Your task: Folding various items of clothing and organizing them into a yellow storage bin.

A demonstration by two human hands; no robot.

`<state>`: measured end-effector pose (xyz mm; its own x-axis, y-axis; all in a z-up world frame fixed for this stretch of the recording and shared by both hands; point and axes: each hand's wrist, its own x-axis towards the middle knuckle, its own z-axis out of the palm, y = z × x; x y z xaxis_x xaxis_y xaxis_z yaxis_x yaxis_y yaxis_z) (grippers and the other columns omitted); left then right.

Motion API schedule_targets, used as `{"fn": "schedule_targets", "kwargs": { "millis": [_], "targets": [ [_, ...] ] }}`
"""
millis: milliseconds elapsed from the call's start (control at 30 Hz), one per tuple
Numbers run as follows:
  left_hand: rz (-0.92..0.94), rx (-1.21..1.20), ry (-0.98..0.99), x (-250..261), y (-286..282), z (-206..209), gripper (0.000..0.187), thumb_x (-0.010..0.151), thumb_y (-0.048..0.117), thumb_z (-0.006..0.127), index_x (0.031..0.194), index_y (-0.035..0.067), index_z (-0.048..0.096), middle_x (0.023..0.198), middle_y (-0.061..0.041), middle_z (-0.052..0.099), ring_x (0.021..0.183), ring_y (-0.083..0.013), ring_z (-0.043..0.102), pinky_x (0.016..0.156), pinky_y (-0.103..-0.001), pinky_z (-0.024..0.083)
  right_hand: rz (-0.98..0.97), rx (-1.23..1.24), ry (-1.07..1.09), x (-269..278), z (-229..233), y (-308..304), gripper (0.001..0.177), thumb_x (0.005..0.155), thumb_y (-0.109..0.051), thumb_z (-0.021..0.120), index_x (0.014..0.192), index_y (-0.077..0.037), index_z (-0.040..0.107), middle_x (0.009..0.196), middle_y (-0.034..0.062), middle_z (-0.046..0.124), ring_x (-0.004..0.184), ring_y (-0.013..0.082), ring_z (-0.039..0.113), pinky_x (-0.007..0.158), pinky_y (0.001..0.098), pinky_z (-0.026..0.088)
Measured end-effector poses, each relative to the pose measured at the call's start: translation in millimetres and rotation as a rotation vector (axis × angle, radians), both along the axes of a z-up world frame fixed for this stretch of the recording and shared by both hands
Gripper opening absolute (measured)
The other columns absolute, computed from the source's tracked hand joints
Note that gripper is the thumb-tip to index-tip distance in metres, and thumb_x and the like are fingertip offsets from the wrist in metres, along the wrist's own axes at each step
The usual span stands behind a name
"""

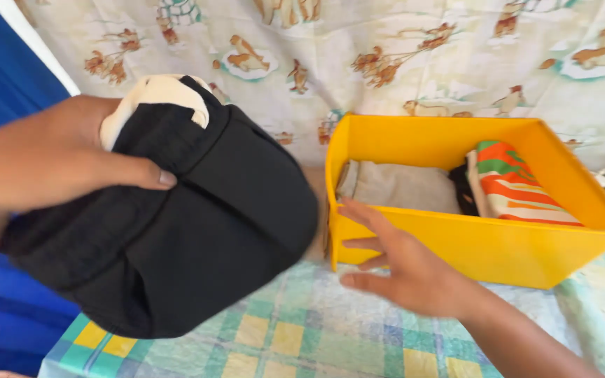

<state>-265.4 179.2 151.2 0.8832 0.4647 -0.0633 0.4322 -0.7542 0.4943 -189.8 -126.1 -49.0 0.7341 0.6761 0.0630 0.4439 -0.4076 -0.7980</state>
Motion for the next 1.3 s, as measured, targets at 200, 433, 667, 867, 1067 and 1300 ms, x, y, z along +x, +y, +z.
{"fn": "schedule_targets", "kwargs": {
  "millis": [200,433,667,867,1067,1300],
  "targets": [
    [0.021,-0.106,-0.105,32,32,-23,0.032,0.076,0.008,0.078,0.108,0.006,0.077,0.103,-0.011,0.077,0.094,-0.0269,0.072,0.087,-0.038,0.056,-0.13,-0.541,0.158,-12,-26,-44,0.074,0.08,-0.051,0.084,0.146,-0.06,0.051,0.137,-0.0259,0.076,0.121,-0.0077,0.078,0.092,0.0199,0.065],
    [0.14,-0.562,-0.52,86,53,-78,0.047,0.07,0.014,0.079,0.116,0.018,0.07,0.1,-0.004,0.077,0.088,-0.0203,0.078,0.072,-0.042,0.069,-0.244,-0.504,0.279,4,-68,-79,0.06,0.082,-0.04,0.082,0.139,-0.05,0.067,0.129,-0.0232,0.087,0.122,-0.0041,0.084,0.104,0.0202,0.066],
    [0.587,-1.517,-0.976,112,-17,-207,0.054,0.076,0.021,0.072,0.13,0.016,0.07,0.123,-0.012,0.077,0.105,-0.0299,0.076,0.09,-0.05,0.064,-0.162,-0.213,0.184,15,-127,-94,0.055,0.08,-0.03,0.083,0.134,-0.031,0.073,0.127,-0.0175,0.085,0.101,0.0029,0.087,0.088,0.0227,0.071],
    [0.867,-1.718,-0.806,109,-55,-254,0.055,0.086,0.015,0.072,0.14,0.02,0.061,0.137,-0.01,0.07,0.119,-0.0311,0.069,0.097,-0.05,0.059,-0.214,-0.178,0.194,23,-137,-83,0.046,0.08,-0.028,0.084,0.126,-0.026,0.081,0.098,-0.0094,0.09,0.081,0.0028,0.082,0.074,0.0213,0.065],
    [0.784,-1.743,-0.864,109,-52,-242,0.047,0.095,0.013,0.062,0.14,0.025,0.062,0.14,-0.01,0.069,0.123,-0.0329,0.067,0.101,-0.053,0.057,-0.248,-0.174,0.294,27,-136,-82,0.048,0.083,-0.024,0.081,0.131,-0.027,0.079,0.11,-0.0063,0.089,0.089,0.0062,0.083,0.079,0.0239,0.063],
    [0.68,-1.642,-0.938,99,-56,-279,0.06,0.097,0.01,0.054,0.153,0.029,0.045,0.154,-0.008,0.057,0.136,-0.0306,0.059,0.113,-0.049,0.05,-0.236,-0.165,0.248,24,-140,-84,0.045,0.083,-0.027,0.08,0.128,-0.025,0.08,0.109,-0.0077,0.089,0.088,0.005,0.082,0.075,0.023,0.063]
  ]
}}
